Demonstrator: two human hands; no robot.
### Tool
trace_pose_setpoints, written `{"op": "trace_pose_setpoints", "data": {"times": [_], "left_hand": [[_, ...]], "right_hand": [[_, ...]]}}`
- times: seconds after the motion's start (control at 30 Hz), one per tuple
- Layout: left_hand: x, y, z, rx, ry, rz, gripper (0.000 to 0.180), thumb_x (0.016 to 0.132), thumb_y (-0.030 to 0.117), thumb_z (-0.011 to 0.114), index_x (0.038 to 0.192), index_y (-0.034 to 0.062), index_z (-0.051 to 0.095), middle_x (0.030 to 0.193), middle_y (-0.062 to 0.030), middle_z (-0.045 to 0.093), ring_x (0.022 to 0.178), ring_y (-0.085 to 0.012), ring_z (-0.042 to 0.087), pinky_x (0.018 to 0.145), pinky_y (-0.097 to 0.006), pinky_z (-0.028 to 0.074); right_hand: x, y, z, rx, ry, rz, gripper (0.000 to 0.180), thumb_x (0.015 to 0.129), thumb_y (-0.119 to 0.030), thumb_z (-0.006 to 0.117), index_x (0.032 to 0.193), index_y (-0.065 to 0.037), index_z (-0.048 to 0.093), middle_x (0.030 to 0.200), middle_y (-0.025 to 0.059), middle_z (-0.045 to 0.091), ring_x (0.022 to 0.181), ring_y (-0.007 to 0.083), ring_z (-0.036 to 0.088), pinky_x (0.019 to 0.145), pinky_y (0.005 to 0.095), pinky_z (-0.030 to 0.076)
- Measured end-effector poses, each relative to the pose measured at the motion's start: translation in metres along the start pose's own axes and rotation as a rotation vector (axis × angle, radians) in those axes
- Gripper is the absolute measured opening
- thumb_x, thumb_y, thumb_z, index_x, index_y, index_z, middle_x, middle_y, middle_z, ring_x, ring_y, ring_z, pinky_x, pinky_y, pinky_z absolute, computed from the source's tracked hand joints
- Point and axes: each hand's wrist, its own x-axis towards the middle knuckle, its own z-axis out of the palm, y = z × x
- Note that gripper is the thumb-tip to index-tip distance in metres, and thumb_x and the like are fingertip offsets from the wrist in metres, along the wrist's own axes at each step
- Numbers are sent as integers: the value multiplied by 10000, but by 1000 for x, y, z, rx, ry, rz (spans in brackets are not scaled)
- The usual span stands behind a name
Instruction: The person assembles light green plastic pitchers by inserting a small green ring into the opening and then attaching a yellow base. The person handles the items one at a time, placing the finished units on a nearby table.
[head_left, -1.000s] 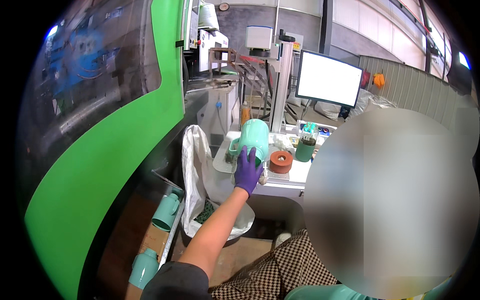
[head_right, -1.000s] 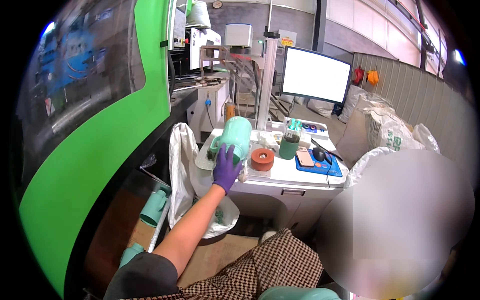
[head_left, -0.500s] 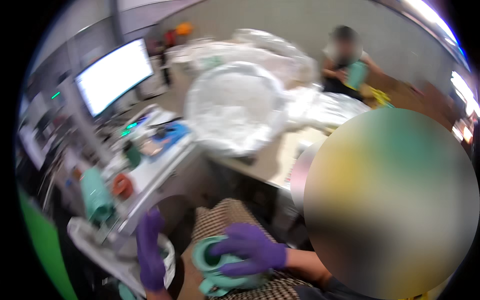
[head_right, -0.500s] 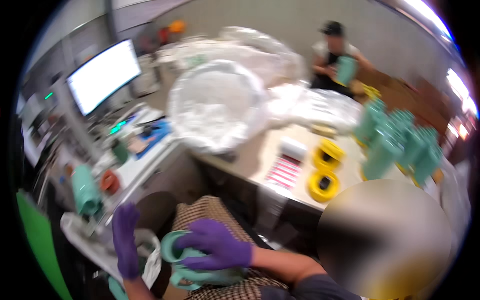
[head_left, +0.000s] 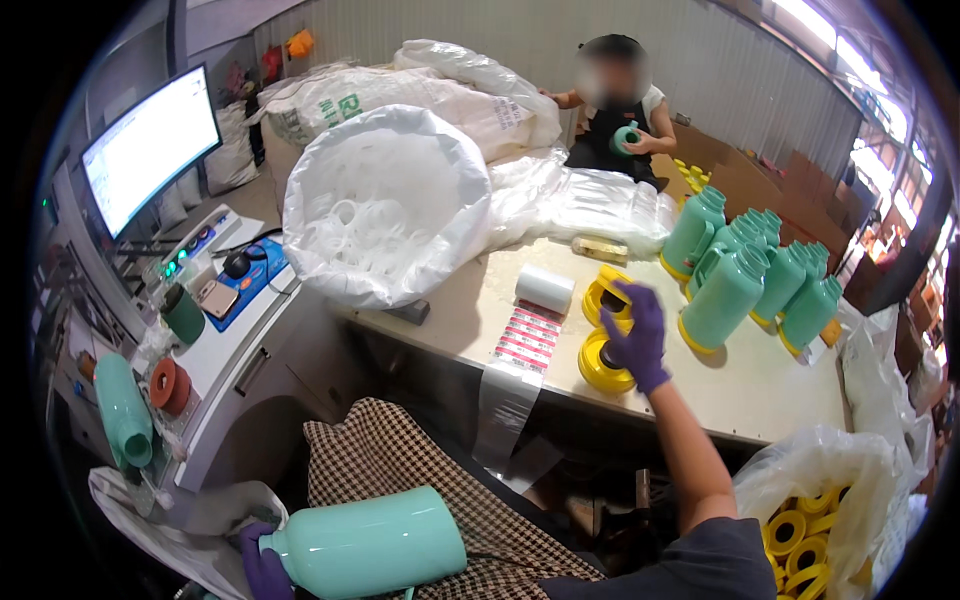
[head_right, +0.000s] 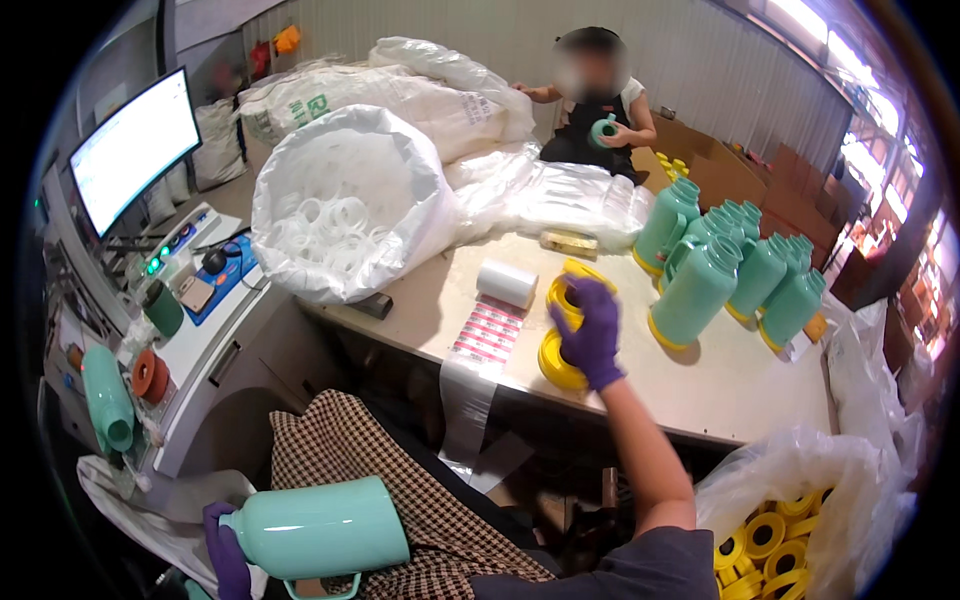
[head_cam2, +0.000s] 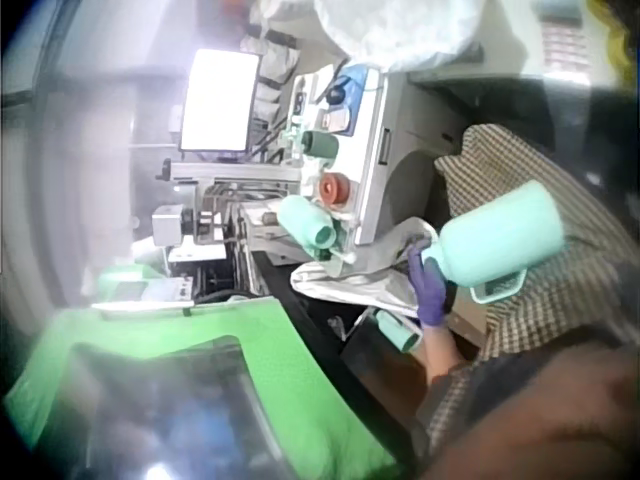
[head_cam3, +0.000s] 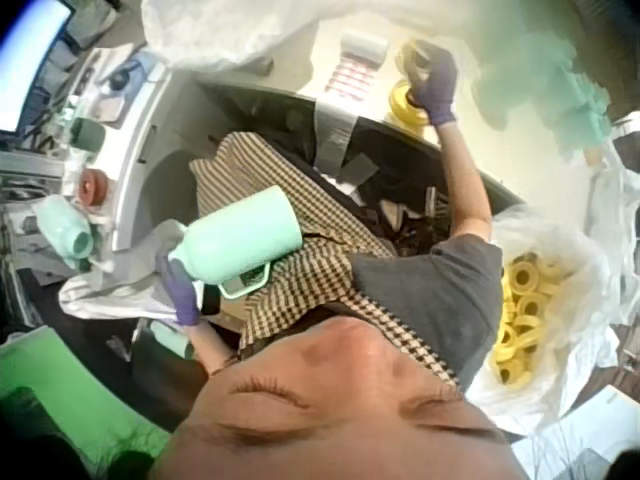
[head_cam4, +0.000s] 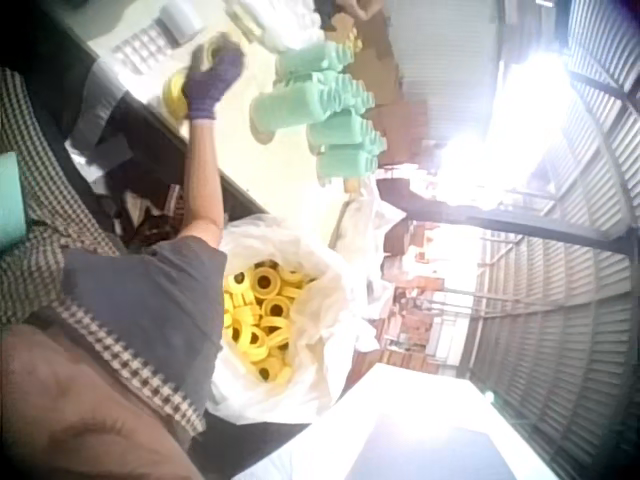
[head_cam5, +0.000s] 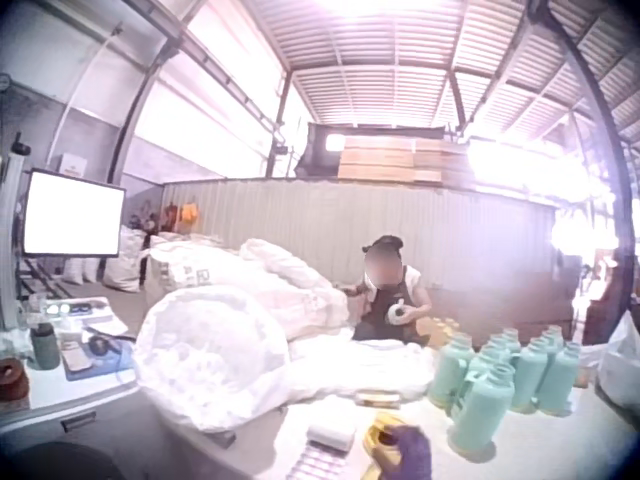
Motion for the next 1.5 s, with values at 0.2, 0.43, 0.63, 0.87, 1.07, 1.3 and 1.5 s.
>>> {"op": "trace_pose_setpoints", "data": {"times": [0.2, 0.43, 0.63, 0.87, 1.07, 1.3, 1.5], "left_hand": [[-19, -42, 55, -560, 372, -230, 714, 827, 261, 796, 1427, 14, 501, 1338, -191, 593, 1207, -323, 596, 991, -420, 498], [-35, -35, 77, -715, 378, -99, 407, 1104, 286, 418, 1428, 50, 490, 1383, -110, 579, 1280, -236, 567, 1097, -370, 444], [1, 12, 127, -25, 315, 73, 319, 1109, 236, 355, 1209, 27, 573, 1138, -81, 594, 1040, -174, 576, 953, -314, 458], [20, 18, 125, -127, 415, 24, 350, 1104, 263, 336, 1177, 23, 580, 1072, -70, 573, 985, -154, 556, 913, -312, 452], [7, 33, 126, -132, 467, 82, 312, 1108, 266, 358, 1161, 39, 566, 1096, -47, 562, 1035, -144, 543, 967, -305, 432], [7, 87, 122, 81, 390, 185, 234, 927, 89, 427, 1117, 12, 541, 1052, -85, 509, 1008, -194, 503, 960, -337, 409], [9, 132, 123, -1, 128, 570, 353, 800, 86, 581, 1146, 12, 578, 1066, -105, 554, 983, -222, 542, 927, -353, 452]], "right_hand": [[23, 191, 28, -237, -506, 166, 892, 694, -297, 866, 1485, -120, 492, 1114, 185, 698, 978, 381, 665, 946, 450, 509], [42, 46, 8, -179, 131, -129, 691, 785, -342, 828, 1385, -78, 609, 895, 142, 638, 799, 344, 607, 793, 466, 496], [-54, -146, 25, 634, -29, 1, 894, 977, -680, 505, 1406, 104, 509, 1178, 239, 633, 1053, 363, 634, 930, 447, 487], [-89, -202, 43, 828, -219, -124, 795, 1063, -590, 332, 1439, 92, 495, 1225, 221, 627, 995, 316, 585, 918, 407, 469], [-107, -218, 34, 883, -259, -41, 680, 1101, -470, 296, 1443, 84, 493, 1271, 218, 616, 1075, 338, 605, 969, 407, 464], [-151, -181, 47, 1454, -709, 656, 570, 1125, -370, 347, 1513, 46, 399, 1443, 150, 541, 1326, 239, 501, 1130, 376, 382], [-94, -197, -16, 790, -472, -376, 1172, 729, -667, 808, 1586, -62, 286, 1595, 314, 302, 1392, 487, 393, 1147, 557, 328]]}}
